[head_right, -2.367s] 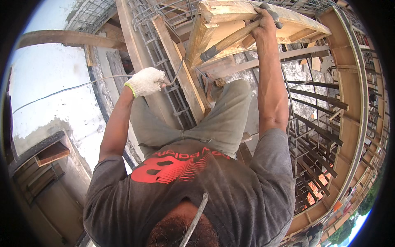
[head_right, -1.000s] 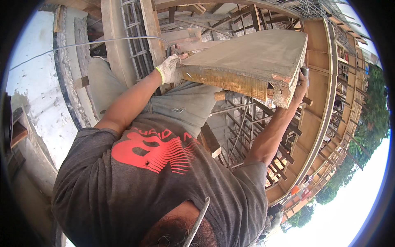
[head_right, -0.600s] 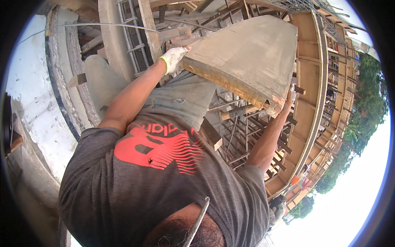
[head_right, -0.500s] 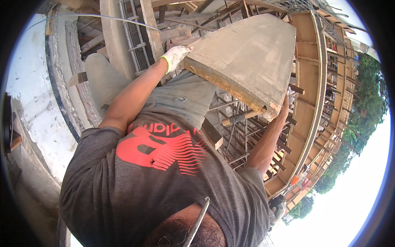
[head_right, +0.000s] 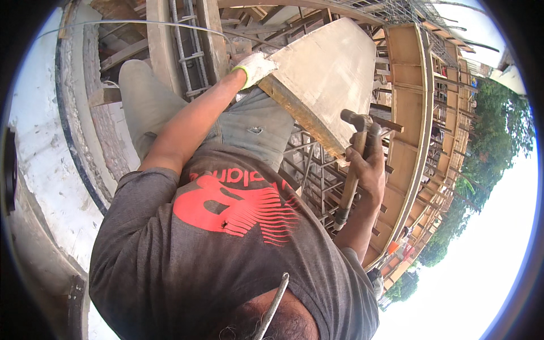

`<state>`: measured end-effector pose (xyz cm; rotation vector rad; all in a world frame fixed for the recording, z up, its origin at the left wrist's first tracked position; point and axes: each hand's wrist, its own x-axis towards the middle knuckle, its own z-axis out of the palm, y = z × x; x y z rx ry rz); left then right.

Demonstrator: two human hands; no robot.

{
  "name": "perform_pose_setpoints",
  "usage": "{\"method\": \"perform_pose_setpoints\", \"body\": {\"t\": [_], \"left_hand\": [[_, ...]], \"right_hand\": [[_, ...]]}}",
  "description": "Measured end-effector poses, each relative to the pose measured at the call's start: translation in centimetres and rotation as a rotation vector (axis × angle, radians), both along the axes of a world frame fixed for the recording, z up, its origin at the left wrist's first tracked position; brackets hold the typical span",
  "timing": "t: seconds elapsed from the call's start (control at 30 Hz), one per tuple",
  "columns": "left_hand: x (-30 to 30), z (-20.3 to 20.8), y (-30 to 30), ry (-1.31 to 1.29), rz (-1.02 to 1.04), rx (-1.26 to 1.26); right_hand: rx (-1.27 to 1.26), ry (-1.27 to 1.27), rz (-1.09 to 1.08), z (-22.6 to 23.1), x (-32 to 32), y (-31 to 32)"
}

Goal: The person secures a wooden formwork panel onto a concrete rebar structure by hammering nails into the wooden frame while wearing work gloves.

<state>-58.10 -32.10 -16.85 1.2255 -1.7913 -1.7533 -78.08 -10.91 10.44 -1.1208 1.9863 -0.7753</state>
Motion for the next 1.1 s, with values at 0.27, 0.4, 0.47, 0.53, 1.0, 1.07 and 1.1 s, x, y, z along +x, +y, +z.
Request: {"method": "perform_pose_setpoints", "body": {"t": [0.27,0.4,0.47,0.53,1.0,1.07,1.1], "left_hand": [[0.2,-3.8,-0.4,-0.396,-0.456,-0.929],[1.8,-7.6,0.3,0.006,-0.082,-0.59],[1.1,-5.4,0.8,0.401,0.006,0.179],[0.6,-4.0,0.6,0.566,0.01,0.397],[0.9,-9.1,0.6,0.519,0.072,-0.204],[1.0,-8.9,0.4,0.583,0.07,-0.036],[0.6,-8.1,0.7,0.581,0.064,-0.004]], "right_hand": [[0.048,0.191,0.31,-5.1,7.2,-6.1],[-0.526,0.035,0.373,-0.4,10.5,-9.6],[-0.652,0.079,0.352,-3.0,9.5,-9.0],[-0.386,0.406,0.417,-6.8,6.5,-6.7],[-0.765,0.018,0.278,2.5,7.8,-16.0],[-0.414,0.276,0.352,-2.9,7.4,-12.9],[0.046,0.556,0.602,-4.6,5.4,-11.8]]}}
